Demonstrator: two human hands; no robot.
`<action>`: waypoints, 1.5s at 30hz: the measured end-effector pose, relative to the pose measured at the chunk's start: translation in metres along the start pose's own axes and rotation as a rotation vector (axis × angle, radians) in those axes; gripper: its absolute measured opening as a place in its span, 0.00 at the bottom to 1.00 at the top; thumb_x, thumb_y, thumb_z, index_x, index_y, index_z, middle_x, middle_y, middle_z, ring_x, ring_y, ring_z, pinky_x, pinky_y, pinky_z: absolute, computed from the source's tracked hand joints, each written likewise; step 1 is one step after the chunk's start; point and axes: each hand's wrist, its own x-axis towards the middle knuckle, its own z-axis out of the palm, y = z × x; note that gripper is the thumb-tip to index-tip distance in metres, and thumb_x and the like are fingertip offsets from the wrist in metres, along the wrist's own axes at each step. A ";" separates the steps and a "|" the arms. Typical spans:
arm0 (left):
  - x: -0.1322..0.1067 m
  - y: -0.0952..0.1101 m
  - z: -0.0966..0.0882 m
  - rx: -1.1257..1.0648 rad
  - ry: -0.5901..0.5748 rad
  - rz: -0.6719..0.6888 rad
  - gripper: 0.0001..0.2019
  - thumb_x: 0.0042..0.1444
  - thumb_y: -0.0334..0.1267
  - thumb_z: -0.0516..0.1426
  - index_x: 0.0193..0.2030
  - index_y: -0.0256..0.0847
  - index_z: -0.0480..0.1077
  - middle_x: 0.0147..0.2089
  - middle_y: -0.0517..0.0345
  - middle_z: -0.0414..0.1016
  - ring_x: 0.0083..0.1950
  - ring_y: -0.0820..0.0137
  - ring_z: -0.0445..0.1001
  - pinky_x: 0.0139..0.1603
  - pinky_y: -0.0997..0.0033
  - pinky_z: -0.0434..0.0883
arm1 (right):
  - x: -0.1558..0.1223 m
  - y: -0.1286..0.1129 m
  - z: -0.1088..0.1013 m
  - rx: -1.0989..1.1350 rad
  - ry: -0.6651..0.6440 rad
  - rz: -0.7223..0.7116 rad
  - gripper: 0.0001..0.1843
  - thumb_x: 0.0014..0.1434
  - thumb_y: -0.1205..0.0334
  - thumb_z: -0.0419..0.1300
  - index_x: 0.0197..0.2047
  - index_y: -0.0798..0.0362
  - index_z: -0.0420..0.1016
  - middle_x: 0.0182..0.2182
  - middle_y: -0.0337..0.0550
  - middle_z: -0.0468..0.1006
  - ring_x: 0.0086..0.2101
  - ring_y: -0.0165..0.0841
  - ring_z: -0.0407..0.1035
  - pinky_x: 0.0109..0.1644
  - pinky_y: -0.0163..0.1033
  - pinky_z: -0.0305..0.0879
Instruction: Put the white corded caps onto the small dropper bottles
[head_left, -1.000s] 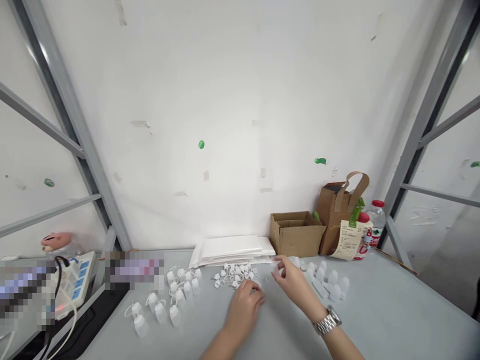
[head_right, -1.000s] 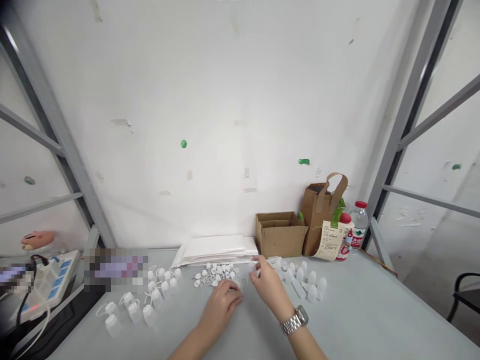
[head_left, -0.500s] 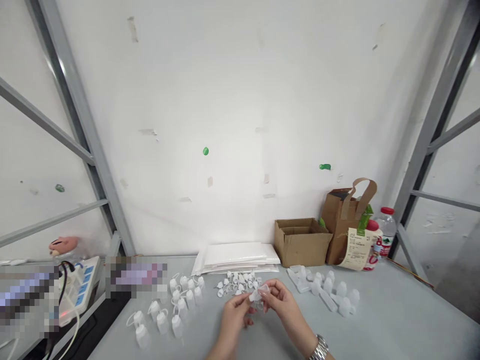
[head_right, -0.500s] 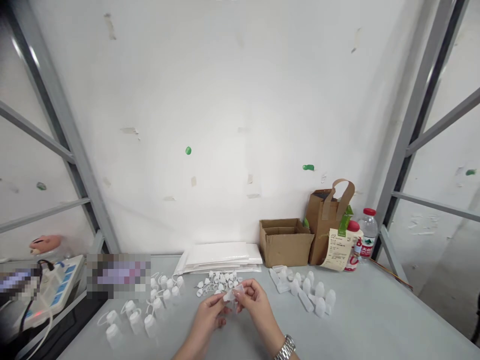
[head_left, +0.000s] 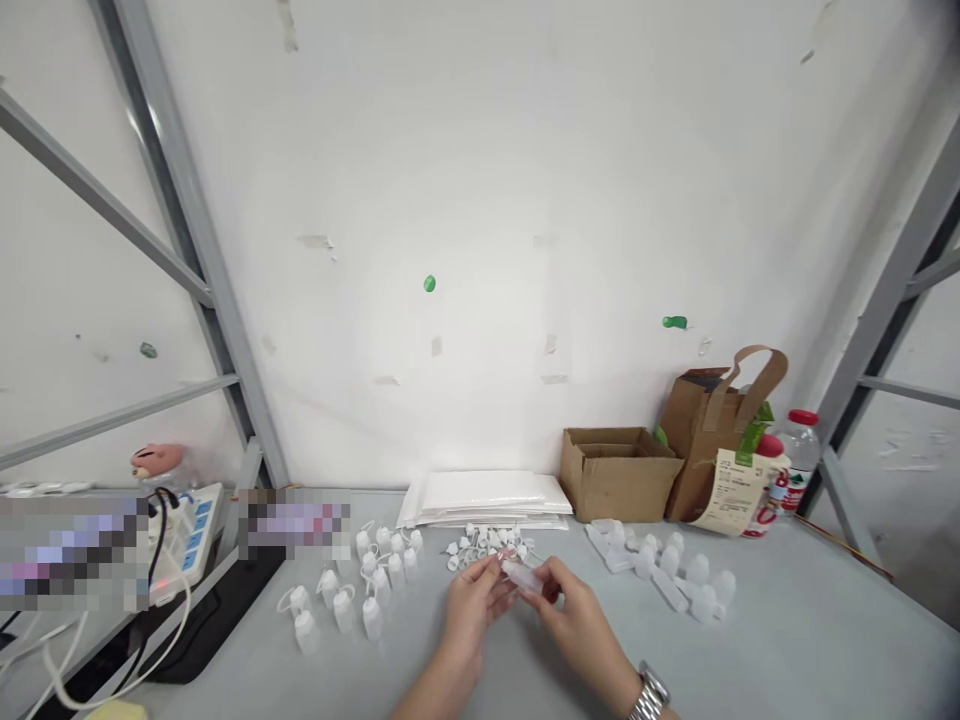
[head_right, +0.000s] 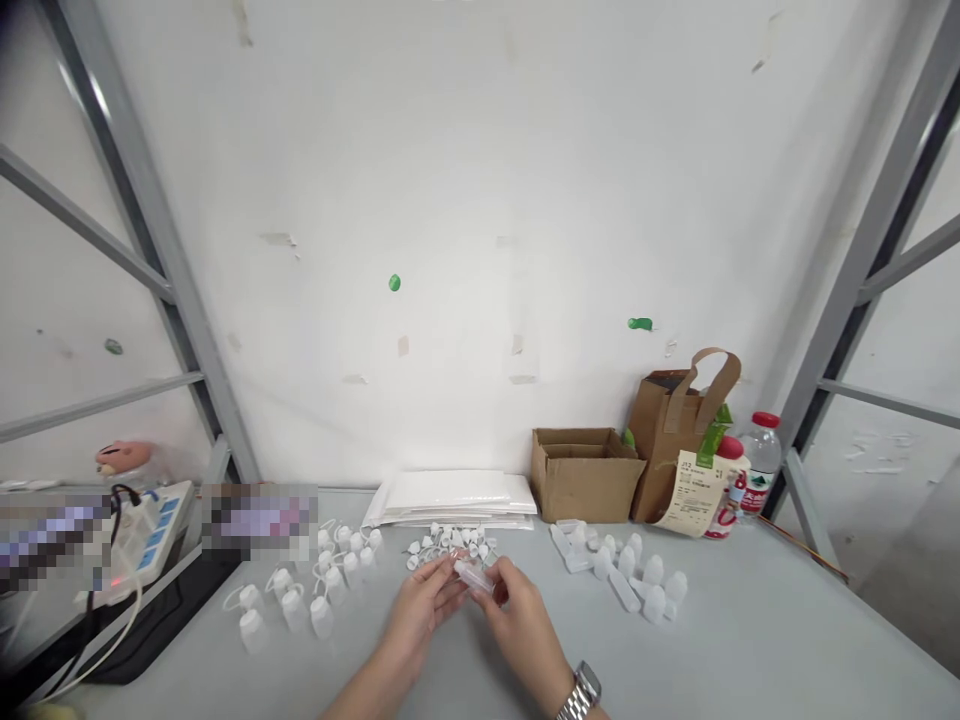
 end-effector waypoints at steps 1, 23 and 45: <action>0.001 0.000 -0.001 0.011 -0.001 0.009 0.14 0.41 0.43 0.65 0.35 0.37 0.76 0.37 0.48 0.81 0.36 0.66 0.78 0.35 0.73 0.70 | -0.001 0.000 0.001 -0.029 0.006 -0.008 0.06 0.53 0.59 0.56 0.28 0.52 0.67 0.24 0.37 0.72 0.26 0.32 0.66 0.32 0.35 0.63; 0.010 -0.019 0.001 -0.079 -0.039 0.257 0.22 0.37 0.46 0.66 0.37 0.42 0.64 0.36 0.49 0.80 0.44 0.58 0.76 0.48 0.61 0.67 | -0.008 0.025 0.018 -0.323 0.169 -0.144 0.10 0.56 0.55 0.56 0.27 0.50 0.64 0.24 0.38 0.74 0.24 0.31 0.68 0.27 0.32 0.64; -0.005 -0.005 0.009 -0.117 -0.231 -0.048 0.14 0.38 0.41 0.62 0.33 0.36 0.75 0.41 0.48 0.79 0.49 0.57 0.72 0.48 0.63 0.64 | -0.011 0.031 0.022 -0.484 0.159 -0.401 0.04 0.59 0.64 0.53 0.31 0.50 0.63 0.24 0.39 0.73 0.25 0.32 0.69 0.27 0.32 0.64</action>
